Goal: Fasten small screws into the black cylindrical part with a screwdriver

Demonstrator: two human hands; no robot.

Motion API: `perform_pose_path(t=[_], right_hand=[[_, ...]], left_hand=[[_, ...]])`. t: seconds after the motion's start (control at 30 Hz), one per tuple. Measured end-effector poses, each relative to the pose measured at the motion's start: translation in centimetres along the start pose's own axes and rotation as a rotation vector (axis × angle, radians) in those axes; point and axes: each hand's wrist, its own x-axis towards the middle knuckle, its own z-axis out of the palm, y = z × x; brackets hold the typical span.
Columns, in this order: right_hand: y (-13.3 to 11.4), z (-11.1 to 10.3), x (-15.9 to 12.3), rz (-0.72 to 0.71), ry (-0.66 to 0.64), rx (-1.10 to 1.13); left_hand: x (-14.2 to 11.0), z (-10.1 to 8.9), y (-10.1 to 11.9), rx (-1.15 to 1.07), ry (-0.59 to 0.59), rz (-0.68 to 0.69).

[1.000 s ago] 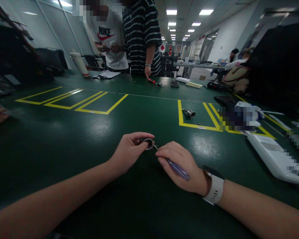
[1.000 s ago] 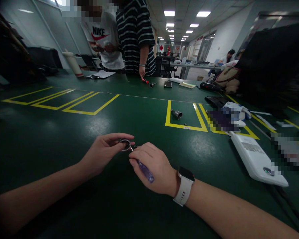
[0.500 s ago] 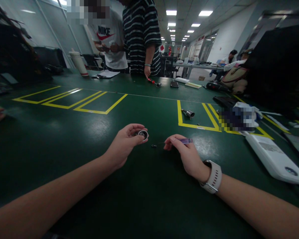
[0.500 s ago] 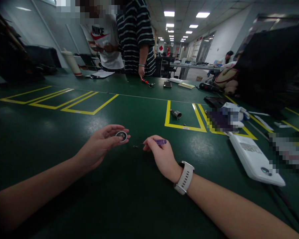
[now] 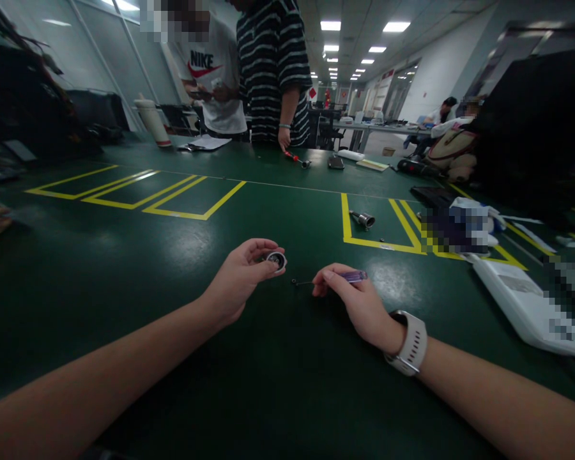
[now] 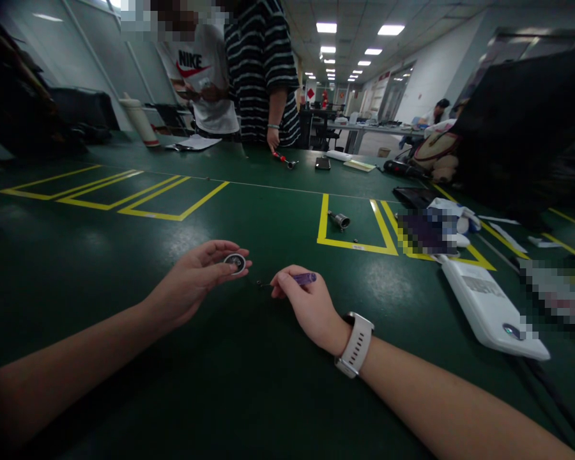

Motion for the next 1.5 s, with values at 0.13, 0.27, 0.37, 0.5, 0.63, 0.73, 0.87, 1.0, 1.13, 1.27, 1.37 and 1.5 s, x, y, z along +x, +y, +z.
perform_pose_path(t=[0.13, 0.27, 0.37, 0.5, 0.63, 0.73, 0.87, 1.0, 1.13, 1.27, 1.37, 1.5], right_hand=[[-0.5, 0.1, -0.1, -0.006, -0.008, -0.088], [-0.7, 0.3, -0.5, -0.057, 0.000, -0.228], [-0.7, 0.5, -0.7, -0.112, 0.002, -0.325], [-0.4, 0.8, -0.9, -0.227, 0.001, -0.392], [-0.5, 0.7, -1.1, -0.330, 0.034, -0.372], [-0.9, 0.6, -1.5, -0.462, 0.070, -0.341], [-1.1, 0.7, -1.8, -0.599, 0.027, -0.347], [-1.0, 0.9, -1.7, -0.615, -0.022, -0.370], [-0.9, 1.0, -1.5, -0.584, -0.019, -0.384], [-0.9, 1.0, -1.6, -0.592, -0.027, -0.383], [-0.9, 1.0, -1.6, -0.599, -0.042, -0.386], [-0.9, 1.1, -1.7, -0.618, -0.072, -0.400]], left_hand=[[0.0, 0.0, -0.1, -0.002, 0.004, 0.003], [0.0, 0.0, -0.2, 0.052, 0.019, 0.027], [0.0, 0.0, -0.3, 0.068, 0.009, 0.040], [0.1, -0.1, -0.3, 0.010, -0.004, 0.036], [0.2, -0.2, -0.3, 0.008, -0.002, 0.040], [0.2, -0.1, -0.3, 0.022, -0.009, 0.043], [-0.3, 0.3, 0.0, 0.059, -0.039, 0.025], [-0.8, 0.5, 0.1, 0.088, -0.091, 0.025], [-0.9, 0.4, -0.2, 0.121, -0.134, 0.056], [-0.9, 0.4, -0.3, 0.167, -0.145, 0.082], [-1.0, 0.5, -0.1, 0.213, -0.125, 0.092], [-1.1, 0.6, 0.0, 0.264, -0.084, 0.116]])
